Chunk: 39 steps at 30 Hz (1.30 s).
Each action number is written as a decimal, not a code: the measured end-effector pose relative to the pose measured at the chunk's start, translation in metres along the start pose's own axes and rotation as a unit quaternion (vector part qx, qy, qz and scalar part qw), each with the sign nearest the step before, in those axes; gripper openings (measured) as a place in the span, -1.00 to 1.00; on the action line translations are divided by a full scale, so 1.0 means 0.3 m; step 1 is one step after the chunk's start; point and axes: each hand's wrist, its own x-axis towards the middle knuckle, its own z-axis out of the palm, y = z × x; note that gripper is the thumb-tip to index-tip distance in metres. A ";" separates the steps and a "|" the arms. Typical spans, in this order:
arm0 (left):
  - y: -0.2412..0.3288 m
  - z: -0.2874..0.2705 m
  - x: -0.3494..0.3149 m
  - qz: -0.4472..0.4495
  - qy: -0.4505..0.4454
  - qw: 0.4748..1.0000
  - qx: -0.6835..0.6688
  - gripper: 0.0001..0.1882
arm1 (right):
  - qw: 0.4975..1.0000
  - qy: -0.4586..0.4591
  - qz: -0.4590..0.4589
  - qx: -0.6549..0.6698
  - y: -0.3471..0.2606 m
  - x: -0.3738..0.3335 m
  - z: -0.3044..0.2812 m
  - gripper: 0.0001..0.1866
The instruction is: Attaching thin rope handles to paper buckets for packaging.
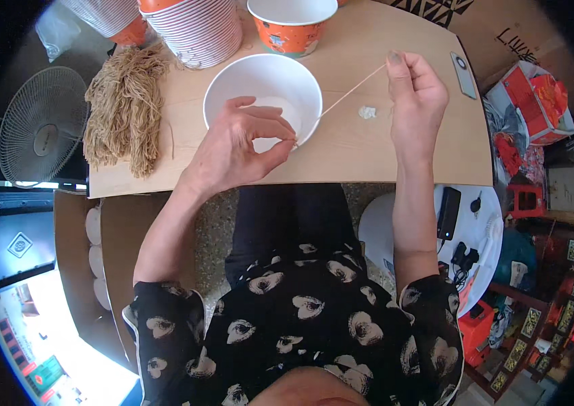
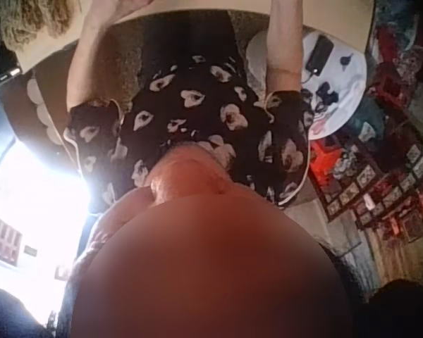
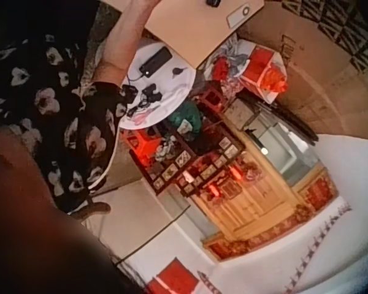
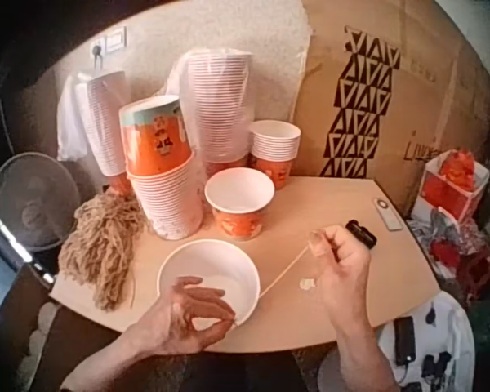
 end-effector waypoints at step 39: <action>-0.188 -0.211 -0.159 0.063 0.049 0.980 0.183 -0.86 | 0.933 -0.283 0.084 -0.207 -0.136 -0.377 -0.348 -0.91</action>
